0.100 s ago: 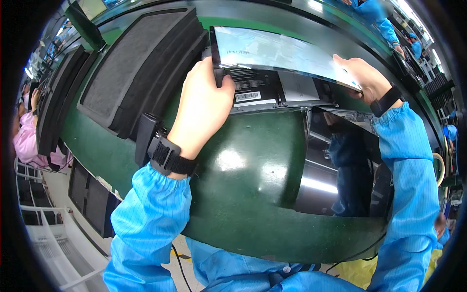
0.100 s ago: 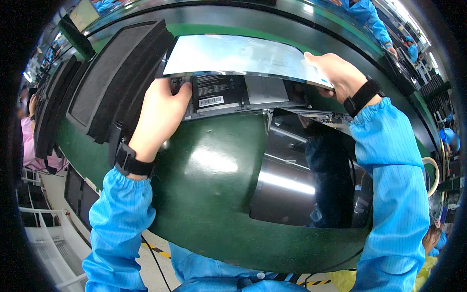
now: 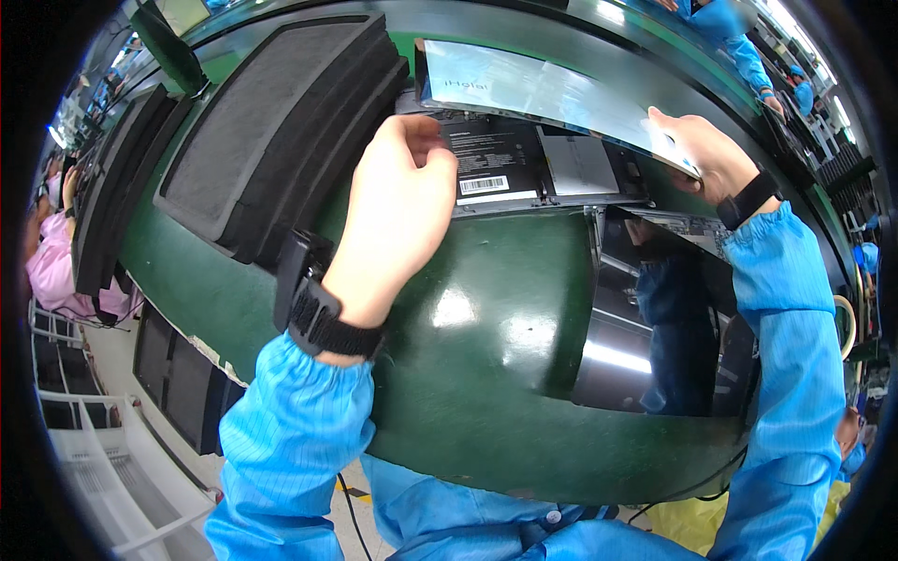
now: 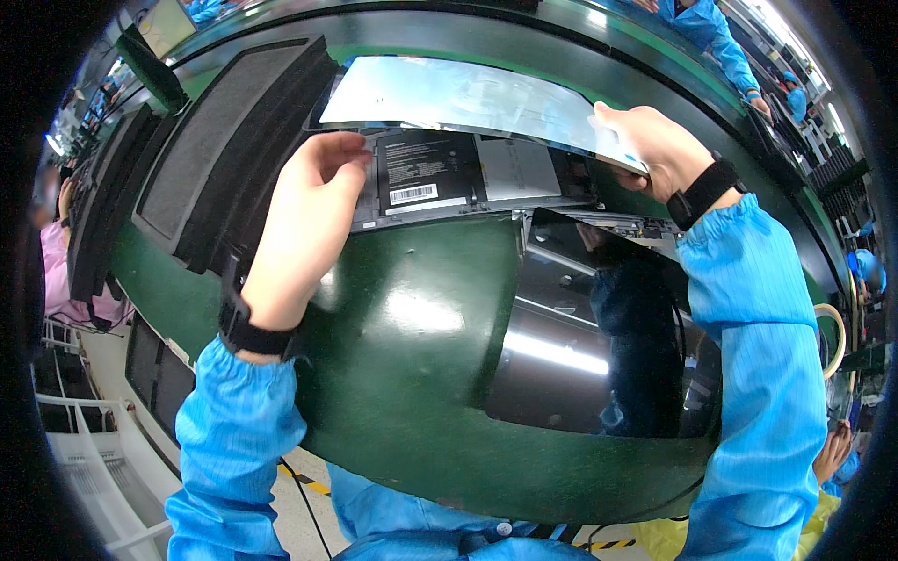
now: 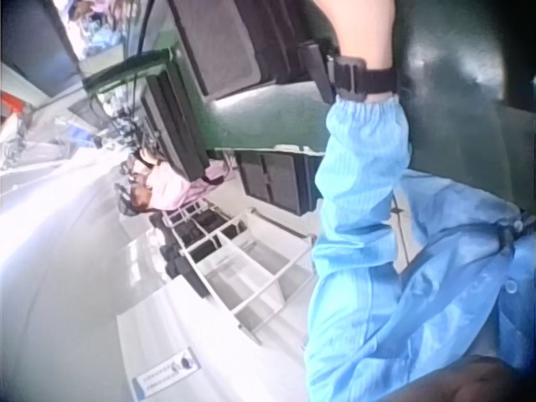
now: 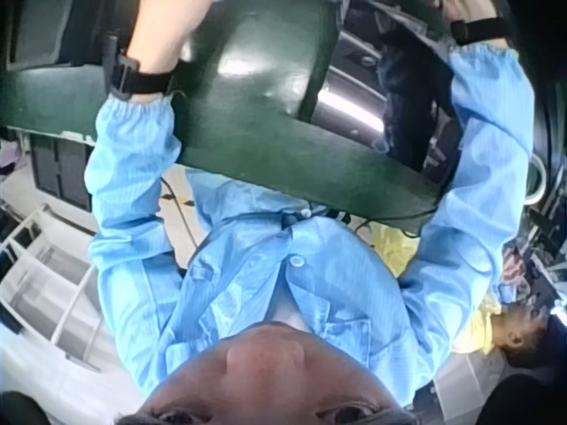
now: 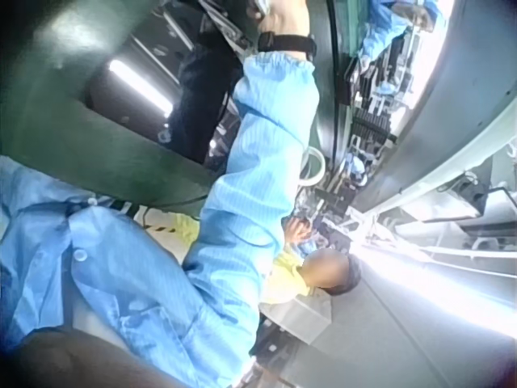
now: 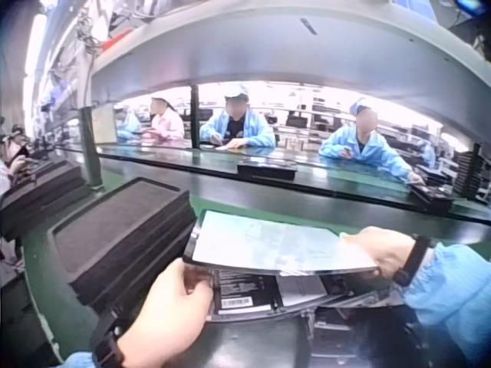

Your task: The person assembles electronic tablet devices on a factory line by attaching internal circuitry and batteries to the back covers, then sealing them with tape from a tape dispenser. The assembled tablets are then inspected using a barcode scanner.

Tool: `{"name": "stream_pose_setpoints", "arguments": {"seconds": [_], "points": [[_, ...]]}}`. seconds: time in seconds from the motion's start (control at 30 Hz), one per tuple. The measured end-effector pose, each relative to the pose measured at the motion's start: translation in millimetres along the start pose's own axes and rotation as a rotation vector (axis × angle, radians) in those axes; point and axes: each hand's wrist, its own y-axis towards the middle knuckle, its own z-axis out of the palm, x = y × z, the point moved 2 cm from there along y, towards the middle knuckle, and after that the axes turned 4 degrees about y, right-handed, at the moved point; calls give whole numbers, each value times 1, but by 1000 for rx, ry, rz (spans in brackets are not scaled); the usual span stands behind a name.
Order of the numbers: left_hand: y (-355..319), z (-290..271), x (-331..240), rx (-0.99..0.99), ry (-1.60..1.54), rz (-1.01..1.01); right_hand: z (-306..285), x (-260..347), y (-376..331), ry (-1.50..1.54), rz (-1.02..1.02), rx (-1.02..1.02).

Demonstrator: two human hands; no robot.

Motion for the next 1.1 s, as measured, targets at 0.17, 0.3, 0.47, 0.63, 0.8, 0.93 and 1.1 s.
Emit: {"name": "stream_pose_setpoints", "arguments": {"seconds": [0.17, 0.3, 0.47, 0.63, 0.8, 0.93, 1.1], "points": [[-12, 7, -42, 321, -750, -69, 14, 11, -10, 214, -28, 48], [4, 32, -65, 224, -873, -21, 22, 20, -23, 318, 9, 74], [30, 45, -48, -4, -795, -162, 41, 41, -40, 226, 111, 32], [46, -5, -57, 187, -889, -126, 29, 50, -40, -60, 4, 44], [61, -29, -56, 330, -688, -97, 14, 47, -36, -23, -69, -132], [84, -47, -58, 557, -529, -138, 10, 45, -31, 6, -113, -172], [114, -66, -66, 786, -341, -180, 8, 42, -29, 35, -136, -160]]}}
